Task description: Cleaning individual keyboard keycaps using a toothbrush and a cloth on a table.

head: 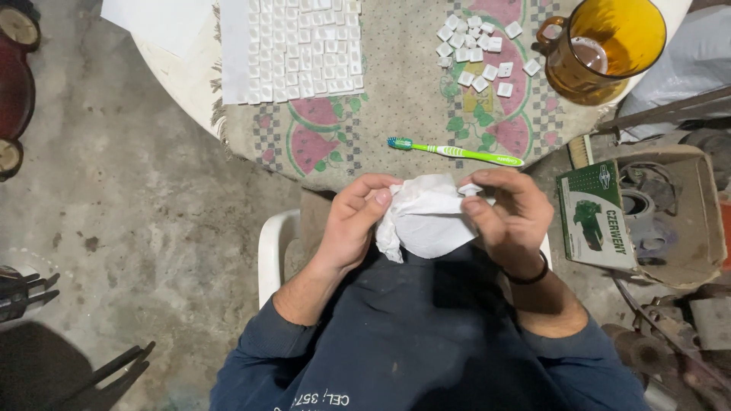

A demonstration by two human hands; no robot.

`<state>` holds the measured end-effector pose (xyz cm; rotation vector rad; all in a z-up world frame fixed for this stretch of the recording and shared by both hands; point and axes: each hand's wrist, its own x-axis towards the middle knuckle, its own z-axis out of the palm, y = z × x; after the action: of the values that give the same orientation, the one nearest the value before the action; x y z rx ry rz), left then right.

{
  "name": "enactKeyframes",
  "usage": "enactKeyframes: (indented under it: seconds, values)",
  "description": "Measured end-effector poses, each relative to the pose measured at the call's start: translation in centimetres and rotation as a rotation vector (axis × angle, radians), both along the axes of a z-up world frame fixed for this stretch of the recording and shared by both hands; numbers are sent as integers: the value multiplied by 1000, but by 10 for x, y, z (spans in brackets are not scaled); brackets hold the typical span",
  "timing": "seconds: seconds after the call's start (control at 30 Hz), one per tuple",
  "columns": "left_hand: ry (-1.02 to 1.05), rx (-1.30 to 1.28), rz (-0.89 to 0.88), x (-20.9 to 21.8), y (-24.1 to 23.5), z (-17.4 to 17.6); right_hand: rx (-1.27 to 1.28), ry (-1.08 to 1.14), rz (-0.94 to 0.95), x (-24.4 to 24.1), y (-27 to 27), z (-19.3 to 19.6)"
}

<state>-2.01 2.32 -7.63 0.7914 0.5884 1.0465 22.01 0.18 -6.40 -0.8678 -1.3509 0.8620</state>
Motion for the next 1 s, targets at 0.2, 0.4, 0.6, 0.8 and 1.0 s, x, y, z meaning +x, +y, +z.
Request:
enactKeyframes:
  seconds: [0.2, 0.4, 0.6, 0.8, 1.0]
  values:
    - [4, 37, 93, -15, 7, 1, -275, 199, 143, 25, 0, 5]
    - [410, 520, -13, -37, 60, 117, -271, 88, 411, 45, 11, 11]
    - [422, 932, -18, 1, 166, 164, -224, -80, 273, 53, 33, 37]
    - [251, 862, 169, 18, 220, 131, 3, -506, -34, 82, 91, 138]
    - [498, 559, 109, -55, 136, 120, -17, -852, 123, 62, 237, 163]
